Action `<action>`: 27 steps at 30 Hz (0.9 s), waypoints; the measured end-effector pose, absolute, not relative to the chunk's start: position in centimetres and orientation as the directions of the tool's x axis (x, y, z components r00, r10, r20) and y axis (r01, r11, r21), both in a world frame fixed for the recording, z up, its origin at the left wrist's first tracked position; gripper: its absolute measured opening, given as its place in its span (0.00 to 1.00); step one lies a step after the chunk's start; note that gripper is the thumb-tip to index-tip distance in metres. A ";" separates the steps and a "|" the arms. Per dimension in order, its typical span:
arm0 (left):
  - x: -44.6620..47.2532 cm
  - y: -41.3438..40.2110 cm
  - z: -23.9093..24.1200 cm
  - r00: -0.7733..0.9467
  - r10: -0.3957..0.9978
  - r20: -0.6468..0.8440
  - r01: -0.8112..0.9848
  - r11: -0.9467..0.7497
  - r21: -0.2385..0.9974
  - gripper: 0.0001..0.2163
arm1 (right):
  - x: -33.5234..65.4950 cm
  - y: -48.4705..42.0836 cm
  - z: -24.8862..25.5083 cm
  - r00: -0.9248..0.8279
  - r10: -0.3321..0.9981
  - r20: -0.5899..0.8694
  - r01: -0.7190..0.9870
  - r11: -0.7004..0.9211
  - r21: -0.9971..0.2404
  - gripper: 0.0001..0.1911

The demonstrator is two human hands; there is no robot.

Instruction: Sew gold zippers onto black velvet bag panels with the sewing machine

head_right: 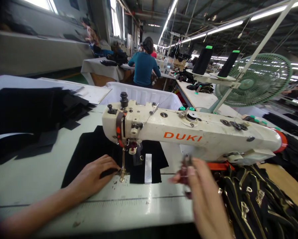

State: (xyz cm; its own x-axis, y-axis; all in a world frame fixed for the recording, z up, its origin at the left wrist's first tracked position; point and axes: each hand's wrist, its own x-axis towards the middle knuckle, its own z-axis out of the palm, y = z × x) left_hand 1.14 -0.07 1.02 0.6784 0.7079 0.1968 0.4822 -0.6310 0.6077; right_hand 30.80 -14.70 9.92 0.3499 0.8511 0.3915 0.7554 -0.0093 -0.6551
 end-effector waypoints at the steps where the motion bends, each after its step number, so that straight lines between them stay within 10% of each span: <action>1: 1.3 0.2 1.2 0.664 0.726 0.181 0.488 -0.604 0.630 0.09 | 28.0 -14.0 8.7 0.243 0.960 0.138 0.540 -0.016 -0.842 0.18; 3: 1.4 0.8 1.4 0.648 0.744 0.162 0.490 -0.571 0.659 0.09 | 23.2 -12.4 6.3 0.018 0.995 -0.099 0.248 -0.101 -0.964 0.23; 5: 1.5 1.2 1.4 0.629 0.762 0.151 0.489 -0.539 0.686 0.11 | 20.2 -11.0 4.4 0.026 1.000 -0.002 0.342 -0.010 -0.940 0.23; 10: 1.7 1.4 0.9 0.581 0.801 0.144 0.486 -0.484 0.728 0.12 | 17.7 -10.1 1.8 0.174 0.954 0.243 0.834 -0.011 -0.552 0.24; 16: 1.8 1.0 0.8 0.553 0.821 0.138 0.480 -0.450 0.753 0.10 | 15.7 -10.3 1.2 0.194 0.966 0.170 0.974 -0.169 -0.153 0.14; 27: 1.9 0.9 0.5 0.505 0.854 0.122 0.514 -0.411 0.753 0.07 | 13.9 -9.5 2.0 0.296 0.955 -0.038 0.952 -0.298 -0.075 0.13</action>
State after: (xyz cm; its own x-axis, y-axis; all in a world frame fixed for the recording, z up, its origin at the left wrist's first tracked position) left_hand 1.94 0.87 0.52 0.5051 0.8544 0.1221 0.5138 -0.4114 0.7528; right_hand 13.91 -9.48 1.98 0.2958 0.9545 -0.0379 0.9517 -0.2979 -0.0747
